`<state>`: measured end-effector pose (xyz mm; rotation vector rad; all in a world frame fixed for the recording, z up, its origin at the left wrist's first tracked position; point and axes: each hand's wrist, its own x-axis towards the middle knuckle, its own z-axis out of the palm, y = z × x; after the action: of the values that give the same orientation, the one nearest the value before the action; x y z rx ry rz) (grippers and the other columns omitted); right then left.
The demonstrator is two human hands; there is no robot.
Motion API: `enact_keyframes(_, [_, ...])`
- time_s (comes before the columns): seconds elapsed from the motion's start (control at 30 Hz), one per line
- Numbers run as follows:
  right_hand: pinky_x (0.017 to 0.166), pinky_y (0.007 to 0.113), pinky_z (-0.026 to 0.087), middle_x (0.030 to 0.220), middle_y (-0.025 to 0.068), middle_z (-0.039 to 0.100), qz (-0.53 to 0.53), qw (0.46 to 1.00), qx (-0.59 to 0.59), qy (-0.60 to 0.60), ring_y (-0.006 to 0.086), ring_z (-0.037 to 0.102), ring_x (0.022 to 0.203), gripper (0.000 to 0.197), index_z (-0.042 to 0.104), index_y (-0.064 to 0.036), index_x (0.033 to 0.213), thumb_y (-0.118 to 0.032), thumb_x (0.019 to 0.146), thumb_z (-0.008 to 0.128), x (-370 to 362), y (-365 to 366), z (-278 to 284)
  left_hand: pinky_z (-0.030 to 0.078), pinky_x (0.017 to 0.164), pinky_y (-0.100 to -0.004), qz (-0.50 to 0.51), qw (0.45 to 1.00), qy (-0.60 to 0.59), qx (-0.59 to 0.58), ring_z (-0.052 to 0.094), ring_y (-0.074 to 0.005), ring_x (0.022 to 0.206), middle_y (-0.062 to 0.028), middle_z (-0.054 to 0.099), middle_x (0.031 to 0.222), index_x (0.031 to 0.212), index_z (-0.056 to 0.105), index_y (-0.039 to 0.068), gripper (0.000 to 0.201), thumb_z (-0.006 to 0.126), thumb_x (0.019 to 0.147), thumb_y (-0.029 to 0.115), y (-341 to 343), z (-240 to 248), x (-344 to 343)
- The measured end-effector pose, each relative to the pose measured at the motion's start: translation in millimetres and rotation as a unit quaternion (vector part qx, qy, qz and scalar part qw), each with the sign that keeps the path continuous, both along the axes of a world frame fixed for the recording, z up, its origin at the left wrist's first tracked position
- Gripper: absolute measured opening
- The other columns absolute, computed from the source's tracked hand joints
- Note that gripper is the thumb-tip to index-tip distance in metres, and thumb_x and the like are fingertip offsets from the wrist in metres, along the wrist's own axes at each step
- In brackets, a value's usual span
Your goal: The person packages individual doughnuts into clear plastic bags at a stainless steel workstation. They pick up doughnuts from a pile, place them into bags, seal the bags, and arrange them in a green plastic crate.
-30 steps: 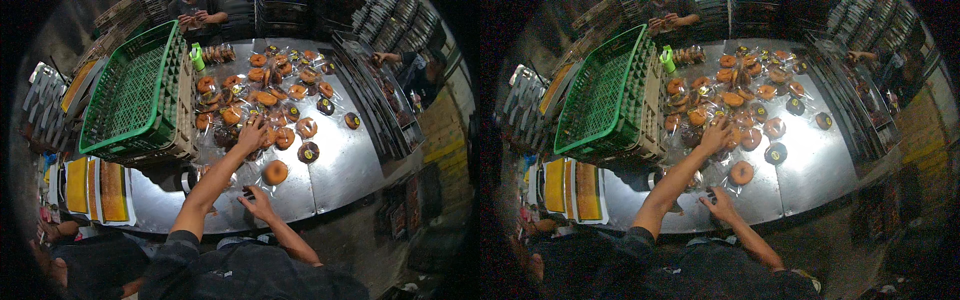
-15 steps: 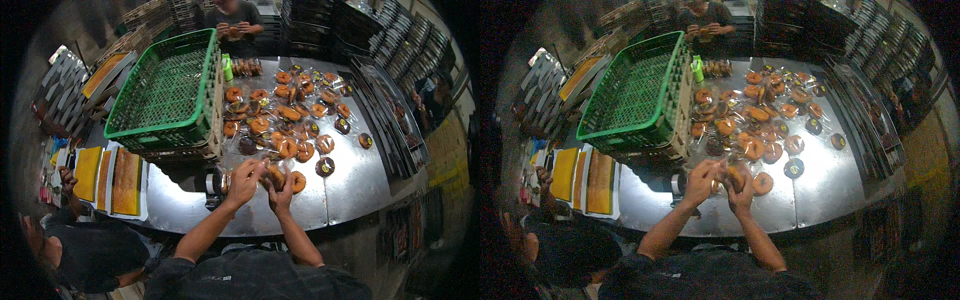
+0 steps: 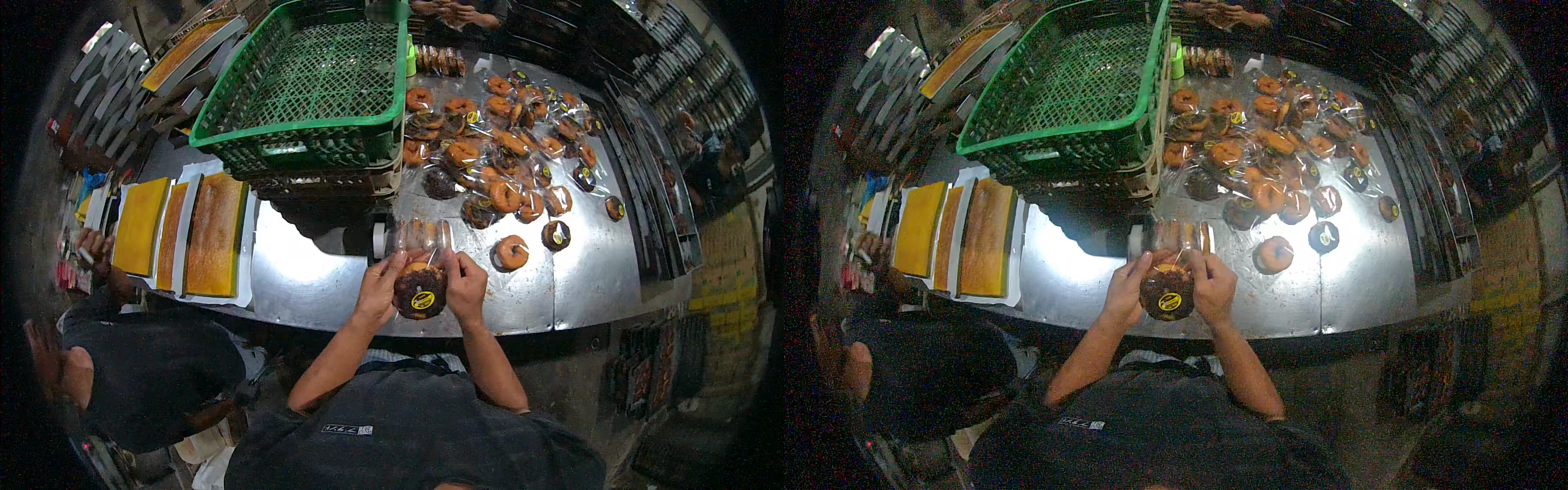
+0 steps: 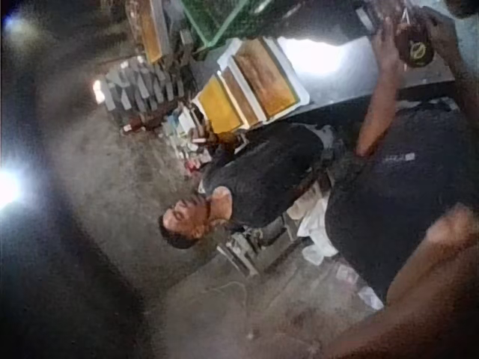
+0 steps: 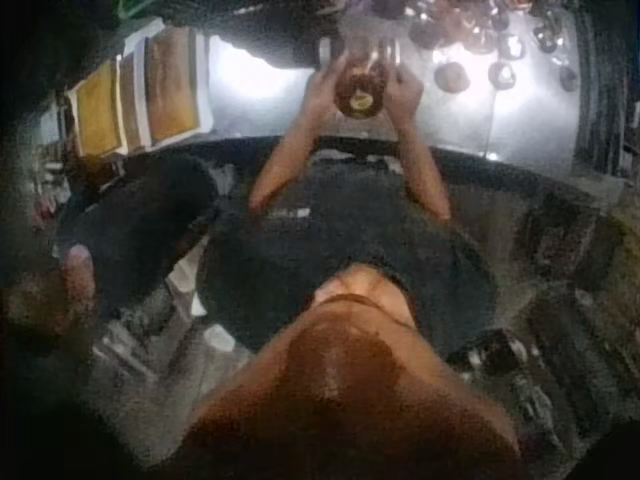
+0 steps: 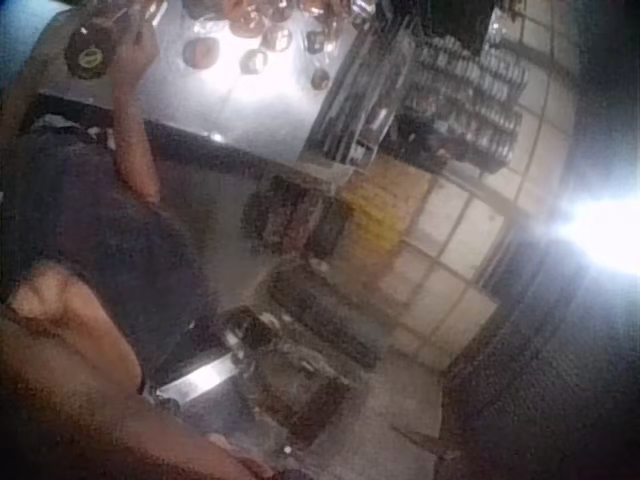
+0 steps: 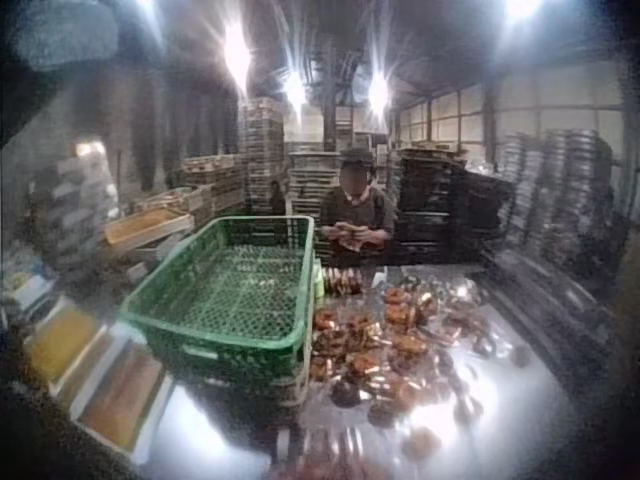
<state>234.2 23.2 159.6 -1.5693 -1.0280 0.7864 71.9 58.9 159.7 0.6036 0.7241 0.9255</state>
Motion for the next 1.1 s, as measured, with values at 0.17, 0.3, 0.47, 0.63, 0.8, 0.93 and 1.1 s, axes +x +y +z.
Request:
enact_keyframes(0.17, [0.073, 0.035, 0.052, 0.098, 0.0164, 0.07, -0.048, 0.955, 0.205, -0.208, 0.024, 0.067, 0.08, 0.039, 0.05, 0.0029, 0.131, -0.019, 0.099, 0.058, -23, 7, -9, 0.054, 0.092, -0.0316, 0.002, 0.994, 0.091, 0.067, 0.067, -0.0191, 0.104, -0.0165, 0.069, 0.114, 0.119, 0.061, -0.008, 0.042, 0.047, 0.106, 0.03, 7, 9, -16])
enact_keyframes(0.3, [0.08, 0.034, 0.053, 0.104, 0.0164, 0.07, 0.048, 0.983, 0.161, -0.08, 0.0214, 0.068, 0.088, 0.057, 0.038, 0.0019, 0.147, -0.02, 0.099, 0.059, -52, -16, 18, 0.054, 0.087, -0.0286, -0.03, 0.97, 0.145, 0.19, 0.067, -0.0169, 0.1, -0.0131, 0.071, 0.11, 0.121, 0.062, -0.005, 0.04, 0.047, 0.106, 0.029, -1, 25, -15])
enact_keyframes(0.47, [0.084, 0.03, 0.052, 0.113, 0.0094, 0.069, 0.119, 0.976, -0.046, 0.176, 0.0136, 0.065, 0.095, 0.025, 0.066, 0.0044, 0.116, -0.013, 0.1, 0.057, -18, -10, -1, 0.048, 0.095, -0.0393, 0.268, 0.663, 0.493, 0.495, 0.062, -0.0338, 0.109, -0.0167, 0.066, 0.117, 0.121, 0.065, -0.002, 0.039, 0.07, 0.09, 0.021, 11, 22, 11])
enact_keyframes(0.63, [0.105, 0.035, 0.042, 0.141, 0.0145, 0.052, 0.156, 0.923, 0.092, 0.339, 0.0245, 0.054, 0.125, 0.032, 0.07, 0.0025, 0.108, -0.024, 0.102, 0.054, 6, 0, 16, 0.053, 0.084, -0.0336, 0.001, 0.818, 0.385, 0.427, 0.068, -0.0265, 0.098, -0.0164, 0.07, 0.109, 0.112, 0.069, -0.002, 0.038, 0.077, 0.084, 0.022, 0, 23, 11])
enact_keyframes(0.8, [0.096, 0.033, 0.047, 0.132, 0.0135, 0.059, 0.168, 0.966, 0.123, 0.156, 0.0206, 0.059, 0.114, 0.027, 0.069, -0.0007, 0.11, -0.023, 0.096, 0.066, 46, 11, 22, 0.051, 0.078, -0.0281, -0.072, 0.882, 0.392, 0.252, 0.067, -0.0133, 0.089, -0.007, 0.073, 0.095, 0.098, 0.075, 0.003, 0.02, 0.075, 0.084, 0.017, 11, 29, 24])
enact_keyframes(0.93, [0.073, 0.029, 0.052, 0.09, 0.011, 0.071, 0.122, 0.99, 0.012, 0.066, 0.0143, 0.067, 0.08, 0.019, 0.069, -0.0002, 0.103, -0.016, 0.091, 0.07, 55, 14, 15, 0.052, 0.081, -0.0288, -0.062, 0.893, 0.391, 0.214, 0.067, -0.0138, 0.086, -0.0086, 0.074, 0.096, 0.097, 0.073, 0.001, 0.018, 0.074, 0.088, 0.016, 4, 19, 36])
enact_keyframes(1.1, [0.067, 0.033, 0.049, 0.081, 0.0118, 0.068, 0.211, 0.941, 0.183, -0.193, 0.0213, 0.065, 0.074, 0.018, 0.071, -0.0017, 0.098, -0.017, 0.089, 0.071, 58, 7, 27, 0.05, 0.084, -0.0263, 0.049, 0.916, 0.266, 0.296, 0.062, -0.0124, 0.091, -0.0059, 0.067, 0.101, 0.1, 0.071, 0.0, 0.013, 0.07, 0.091, 0.009, 0, -4, 37])
